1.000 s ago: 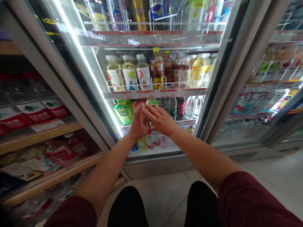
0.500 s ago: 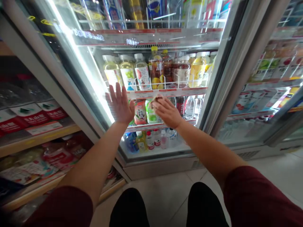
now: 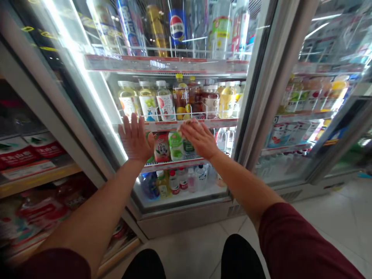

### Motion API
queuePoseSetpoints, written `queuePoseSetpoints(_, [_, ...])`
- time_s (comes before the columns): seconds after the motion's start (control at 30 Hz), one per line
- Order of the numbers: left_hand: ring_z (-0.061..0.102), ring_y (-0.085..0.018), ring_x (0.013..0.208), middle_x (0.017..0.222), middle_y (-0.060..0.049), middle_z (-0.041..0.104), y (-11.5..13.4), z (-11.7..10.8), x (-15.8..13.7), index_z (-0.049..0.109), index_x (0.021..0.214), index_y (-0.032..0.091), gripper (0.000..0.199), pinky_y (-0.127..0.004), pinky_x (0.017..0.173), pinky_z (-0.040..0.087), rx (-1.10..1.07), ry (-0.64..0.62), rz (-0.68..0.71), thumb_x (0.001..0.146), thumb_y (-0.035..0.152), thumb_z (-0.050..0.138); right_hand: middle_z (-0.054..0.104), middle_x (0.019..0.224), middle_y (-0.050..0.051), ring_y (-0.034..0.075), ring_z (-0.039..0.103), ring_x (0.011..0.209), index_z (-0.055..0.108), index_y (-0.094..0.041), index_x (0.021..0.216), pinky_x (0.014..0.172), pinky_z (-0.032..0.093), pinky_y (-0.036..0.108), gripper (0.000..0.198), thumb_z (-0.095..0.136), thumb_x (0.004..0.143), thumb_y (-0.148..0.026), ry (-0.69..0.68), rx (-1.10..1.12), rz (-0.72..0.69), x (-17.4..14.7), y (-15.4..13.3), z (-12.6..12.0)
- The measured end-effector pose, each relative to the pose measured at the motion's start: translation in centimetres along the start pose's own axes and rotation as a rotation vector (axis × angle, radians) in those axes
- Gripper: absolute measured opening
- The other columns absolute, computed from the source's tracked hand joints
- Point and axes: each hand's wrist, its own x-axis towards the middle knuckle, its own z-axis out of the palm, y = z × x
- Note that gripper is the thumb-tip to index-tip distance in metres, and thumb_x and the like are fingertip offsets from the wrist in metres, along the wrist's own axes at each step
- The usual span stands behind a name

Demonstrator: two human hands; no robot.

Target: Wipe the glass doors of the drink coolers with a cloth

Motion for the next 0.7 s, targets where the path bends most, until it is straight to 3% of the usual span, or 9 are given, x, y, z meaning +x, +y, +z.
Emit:
queuePoseSetpoints(0.1, [0.008, -0.032, 0.17, 0.176, -0.015, 0.034, -0.2, 0.1, 0.0, 0.038, 0.169, 0.02, 0.072, -0.064, 0.139, 0.0, -0.026, 0.003, -0.016, 0.103, 0.046, 0.05, 0.048, 0.173, 0.005, 0.028, 0.028, 0.169, 0.045, -0.025, 0.167, 0.14, 0.026, 0.058, 0.055, 0.037, 0.112, -0.025, 0.175, -0.076, 0.199, 0.3, 1.2, -0.1])
queuePoseSetpoints(0.17, [0.008, -0.033, 0.17, 0.177, -0.014, 0.032, -0.3, 0.2, 0.0, 0.038, 0.17, 0.021, 0.073, -0.064, 0.139, -0.001, -0.032, 0.0, -0.015, 0.103, 0.047, 0.051, 0.046, 0.173, 0.012, 0.032, 0.024, 0.17, 0.043, -0.016, 0.168, 0.138, 0.03, 0.06, 0.059, 0.042, 0.111, -0.033, 0.202, -0.083, 0.196, -1.9, 0.3, 1.5])
queuePoseSetpoints(0.23, [0.007, -0.034, 0.17, 0.177, -0.015, 0.03, -0.4, 0.3, 0.0, 0.035, 0.171, 0.02, 0.074, -0.066, 0.139, -0.002, -0.029, -0.006, -0.006, 0.103, 0.046, 0.052, 0.051, 0.169, 0.017, 0.036, 0.03, 0.167, 0.047, -0.012, 0.165, 0.134, 0.036, 0.062, 0.063, 0.049, 0.109, -0.04, 0.134, -0.071, 0.123, -5.0, -1.1, 3.5])
queuePoseSetpoints(0.33, [0.008, -0.035, 0.17, 0.178, -0.015, 0.029, -0.4, 0.3, 0.0, 0.033, 0.172, 0.02, 0.075, -0.067, 0.138, -0.001, -0.014, -0.015, 0.014, 0.104, 0.045, 0.052, 0.059, 0.164, 0.01, 0.03, 0.046, 0.16, 0.05, -0.025, 0.164, 0.133, 0.038, 0.057, 0.056, 0.051, 0.108, -0.028, -0.006, -0.064, 0.013, -7.6, -1.6, 4.9])
queuePoseSetpoints(0.43, [0.008, -0.034, 0.17, 0.178, -0.014, 0.029, -0.5, 0.3, 0.0, 0.032, 0.172, 0.02, 0.074, -0.066, 0.139, 0.002, 0.015, 0.002, 0.035, 0.104, 0.044, 0.051, 0.054, 0.169, 0.003, 0.026, 0.041, 0.163, 0.044, -0.036, 0.167, 0.137, 0.03, 0.058, 0.061, 0.045, 0.109, -0.019, 0.029, -0.095, 0.027, -4.8, 0.8, 3.0])
queuePoseSetpoints(0.57, [0.008, -0.032, 0.171, 0.179, -0.008, 0.028, -0.7, 0.6, -0.1, 0.029, 0.173, 0.024, 0.074, -0.063, 0.141, 0.0, 0.012, 0.027, 0.049, 0.106, 0.045, 0.05, 0.035, 0.179, 0.01, 0.032, 0.022, 0.17, 0.025, -0.026, 0.175, 0.136, 0.027, 0.067, 0.064, 0.036, 0.112, -0.026, 0.314, -0.144, 0.313, 1.7, 4.3, 0.2])
queuePoseSetpoints(0.63, [0.007, -0.03, 0.171, 0.179, -0.008, 0.029, -0.8, 0.7, -0.1, 0.029, 0.173, 0.023, 0.074, -0.061, 0.141, -0.001, 0.015, 0.036, 0.061, 0.106, 0.045, 0.05, 0.028, 0.181, 0.014, 0.033, 0.015, 0.172, 0.012, -0.021, 0.177, 0.135, 0.029, 0.067, 0.069, 0.036, 0.113, -0.028, 0.418, -0.148, 0.345, 2.0, 3.7, 0.7])
queuePoseSetpoints(0.7, [0.007, -0.029, 0.171, 0.178, -0.01, 0.03, -0.7, 0.7, -0.2, 0.032, 0.172, 0.021, 0.074, -0.059, 0.141, 0.0, 0.011, 0.046, 0.06, 0.105, 0.044, 0.052, 0.026, 0.181, 0.018, 0.034, 0.011, 0.172, 0.003, -0.016, 0.177, 0.135, 0.031, 0.066, 0.076, 0.039, 0.112, -0.029, 0.466, -0.145, 0.309, -0.9, 1.4, 2.7])
